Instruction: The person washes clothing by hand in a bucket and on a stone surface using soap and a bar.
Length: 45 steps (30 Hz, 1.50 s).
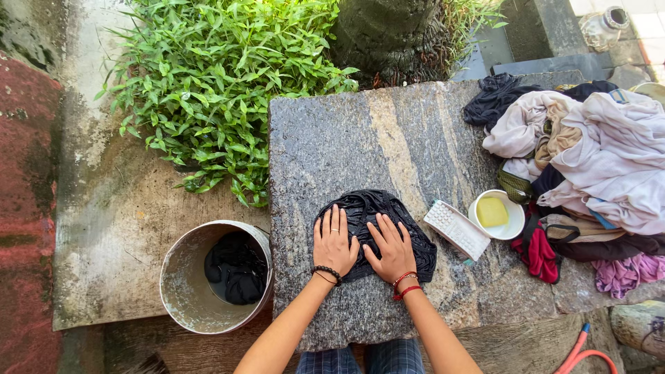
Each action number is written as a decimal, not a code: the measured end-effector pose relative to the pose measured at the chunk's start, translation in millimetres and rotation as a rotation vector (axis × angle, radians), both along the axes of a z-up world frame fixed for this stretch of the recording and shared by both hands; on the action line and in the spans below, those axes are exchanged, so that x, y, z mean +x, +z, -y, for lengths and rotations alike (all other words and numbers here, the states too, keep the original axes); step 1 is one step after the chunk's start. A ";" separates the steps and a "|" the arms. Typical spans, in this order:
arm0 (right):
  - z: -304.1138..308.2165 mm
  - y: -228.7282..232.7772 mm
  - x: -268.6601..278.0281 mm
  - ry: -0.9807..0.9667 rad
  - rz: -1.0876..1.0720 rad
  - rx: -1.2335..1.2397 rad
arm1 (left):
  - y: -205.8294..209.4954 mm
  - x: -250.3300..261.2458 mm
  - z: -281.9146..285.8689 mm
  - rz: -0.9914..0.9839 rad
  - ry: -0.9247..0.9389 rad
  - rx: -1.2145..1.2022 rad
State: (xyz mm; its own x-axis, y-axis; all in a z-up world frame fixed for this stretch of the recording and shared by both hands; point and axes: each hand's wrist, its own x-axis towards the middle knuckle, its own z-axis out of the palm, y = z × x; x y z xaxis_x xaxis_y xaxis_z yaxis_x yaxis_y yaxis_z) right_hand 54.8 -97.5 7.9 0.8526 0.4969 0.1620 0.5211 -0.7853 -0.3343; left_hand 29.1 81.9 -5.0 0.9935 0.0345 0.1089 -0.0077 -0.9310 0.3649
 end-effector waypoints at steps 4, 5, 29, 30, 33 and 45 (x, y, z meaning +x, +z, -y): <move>1.3 -0.3 -0.8 0.002 0.005 0.017 | -0.9 0.6 0.7 -0.001 0.006 -0.004; 1.0 0.1 -2.4 0.001 0.001 0.015 | -0.7 1.6 -0.7 0.007 0.003 -0.001; -1.8 2.3 -1.9 -0.018 0.000 -0.018 | 3.1 0.2 -0.7 0.027 0.012 -0.044; -2.3 4.2 -4.3 -0.016 0.005 -0.011 | 5.0 3.2 -0.9 0.018 0.012 -0.041; -1.5 4.4 -0.5 -0.004 0.014 -0.005 | 7.1 1.5 -0.1 -0.017 0.011 -0.031; -1.3 6.6 -0.4 -0.009 0.003 -0.001 | 3.8 0.2 0.3 0.004 0.012 -0.037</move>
